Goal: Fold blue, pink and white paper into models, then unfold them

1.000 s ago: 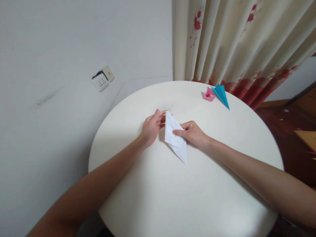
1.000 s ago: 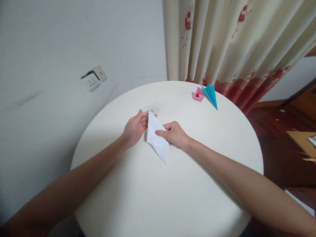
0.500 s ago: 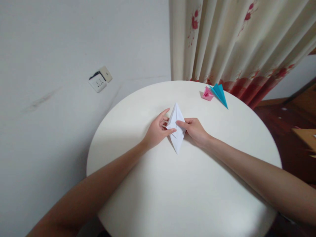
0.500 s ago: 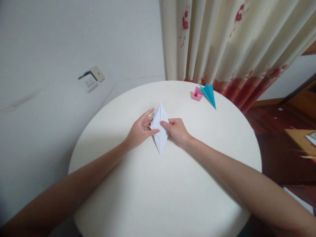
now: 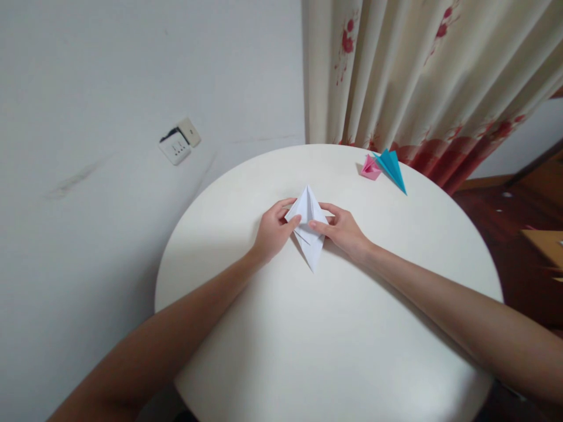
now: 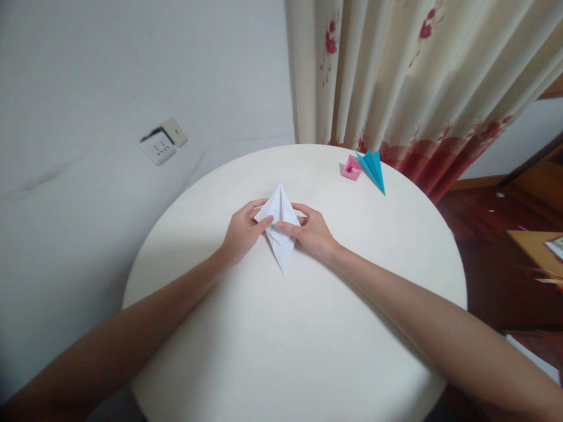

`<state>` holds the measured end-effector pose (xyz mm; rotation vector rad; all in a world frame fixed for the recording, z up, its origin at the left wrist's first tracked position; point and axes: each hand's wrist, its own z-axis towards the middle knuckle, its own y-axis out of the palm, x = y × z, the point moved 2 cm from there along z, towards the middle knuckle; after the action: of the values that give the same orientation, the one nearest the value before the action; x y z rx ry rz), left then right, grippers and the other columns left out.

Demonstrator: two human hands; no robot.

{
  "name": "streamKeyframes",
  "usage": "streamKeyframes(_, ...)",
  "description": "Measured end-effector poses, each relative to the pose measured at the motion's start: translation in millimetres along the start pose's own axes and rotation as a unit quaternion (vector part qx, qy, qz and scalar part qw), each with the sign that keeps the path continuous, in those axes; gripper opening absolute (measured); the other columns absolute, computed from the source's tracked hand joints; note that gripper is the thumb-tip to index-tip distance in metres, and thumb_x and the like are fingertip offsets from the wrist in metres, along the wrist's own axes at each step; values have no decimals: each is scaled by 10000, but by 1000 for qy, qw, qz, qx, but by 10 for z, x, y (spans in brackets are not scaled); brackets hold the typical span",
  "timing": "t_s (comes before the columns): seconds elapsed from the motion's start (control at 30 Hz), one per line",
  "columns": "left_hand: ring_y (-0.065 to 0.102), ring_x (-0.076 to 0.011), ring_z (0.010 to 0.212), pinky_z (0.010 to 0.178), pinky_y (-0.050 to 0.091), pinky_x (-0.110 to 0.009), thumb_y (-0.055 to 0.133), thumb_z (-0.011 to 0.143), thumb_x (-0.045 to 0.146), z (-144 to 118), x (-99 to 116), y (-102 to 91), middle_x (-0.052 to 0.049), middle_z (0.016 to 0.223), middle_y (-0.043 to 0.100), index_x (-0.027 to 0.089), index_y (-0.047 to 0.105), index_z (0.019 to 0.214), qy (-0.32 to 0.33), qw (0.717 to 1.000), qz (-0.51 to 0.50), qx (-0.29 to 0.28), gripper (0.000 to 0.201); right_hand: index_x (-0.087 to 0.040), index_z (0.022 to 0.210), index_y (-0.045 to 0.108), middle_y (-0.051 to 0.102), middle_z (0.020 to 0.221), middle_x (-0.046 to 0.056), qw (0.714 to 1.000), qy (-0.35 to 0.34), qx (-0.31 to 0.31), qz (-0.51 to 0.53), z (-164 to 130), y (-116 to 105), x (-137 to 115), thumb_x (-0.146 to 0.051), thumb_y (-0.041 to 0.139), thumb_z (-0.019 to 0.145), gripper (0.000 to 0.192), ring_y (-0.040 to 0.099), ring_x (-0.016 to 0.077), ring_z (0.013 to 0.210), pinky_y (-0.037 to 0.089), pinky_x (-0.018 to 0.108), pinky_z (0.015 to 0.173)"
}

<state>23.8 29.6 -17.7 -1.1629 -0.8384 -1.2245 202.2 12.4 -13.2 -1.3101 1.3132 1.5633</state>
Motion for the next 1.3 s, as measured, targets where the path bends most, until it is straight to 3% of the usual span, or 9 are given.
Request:
streamKeyframes(0.17,642,-154,738,645,501,-251,730,769,319,-2,34,2,-64,971,724,154,618,1187,-26,999,-19,23,463,-186,1238,602,761,896,70,1000,-14,10,-4,2,-5,-28,-368,869,639,681,685,196,756,542,351,729)
streamKeyframes(0.3,618,-140,705,611,506,-242,741,749,311,1,43,2,-55,938,713,138,622,1154,-43,998,-29,37,456,-195,1311,551,748,900,54,998,-40,-1,-44,20,-16,-17,-343,879,603,794,664,189,746,522,338,706)
streamKeyframes(0.47,632,-144,705,602,526,-243,734,747,291,11,-20,11,-40,903,699,161,615,1178,-49,998,-36,29,465,-154,1081,669,703,820,51,992,-64,81,-74,99,-94,45,-397,692,762,402,612,167,691,479,302,609)
streamKeyframes(0.53,642,-149,700,601,536,-250,722,755,283,12,-34,17,-42,884,699,161,608,1187,-48,997,-46,26,463,-162,1035,681,692,822,51,990,-59,107,-66,122,-120,56,-358,649,768,332,613,172,706,481,301,599)
streamKeyframes(0.67,653,-151,646,605,549,-264,676,803,267,5,-19,16,-29,791,702,167,515,1329,-46,996,-67,25,559,-197,1173,637,673,767,25,990,-35,130,-36,134,-147,70,-253,645,715,462,622,177,691,523,333,628)
streamKeyframes(0.8,665,-157,635,618,556,-272,645,840,271,-1,15,8,-16,755,698,197,456,1403,-28,997,-64,17,598,-237,1284,557,656,731,6,987,-75,130,-58,132,-165,80,-233,614,735,552,618,179,646,539,351,605)
streamKeyframes(1.0,654,-147,624,598,541,-247,617,836,233,5,63,25,-7,723,689,173,538,1253,-27,998,-57,13,428,-245,1144,598,671,880,50,974,-138,133,-118,135,-185,56,-257,574,784,361,628,186,720,526,307,554)
streamKeyframes(1.13,642,-145,580,555,504,-230,651,814,261,11,35,18,22,652,653,188,540,1094,-38,998,-44,26,309,-247,1104,564,658,834,26,974,-138,135,-116,132,-188,41,-259,568,783,321,623,183,691,515,299,536)
streamKeyframes(1.3,600,-135,541,550,478,-233,699,802,354,18,-33,6,35,592,604,196,543,934,-56,997,-46,22,258,-222,913,583,627,761,2,967,-142,143,-153,129,-201,29,-263,553,788,135,568,150,631,449,267,515)
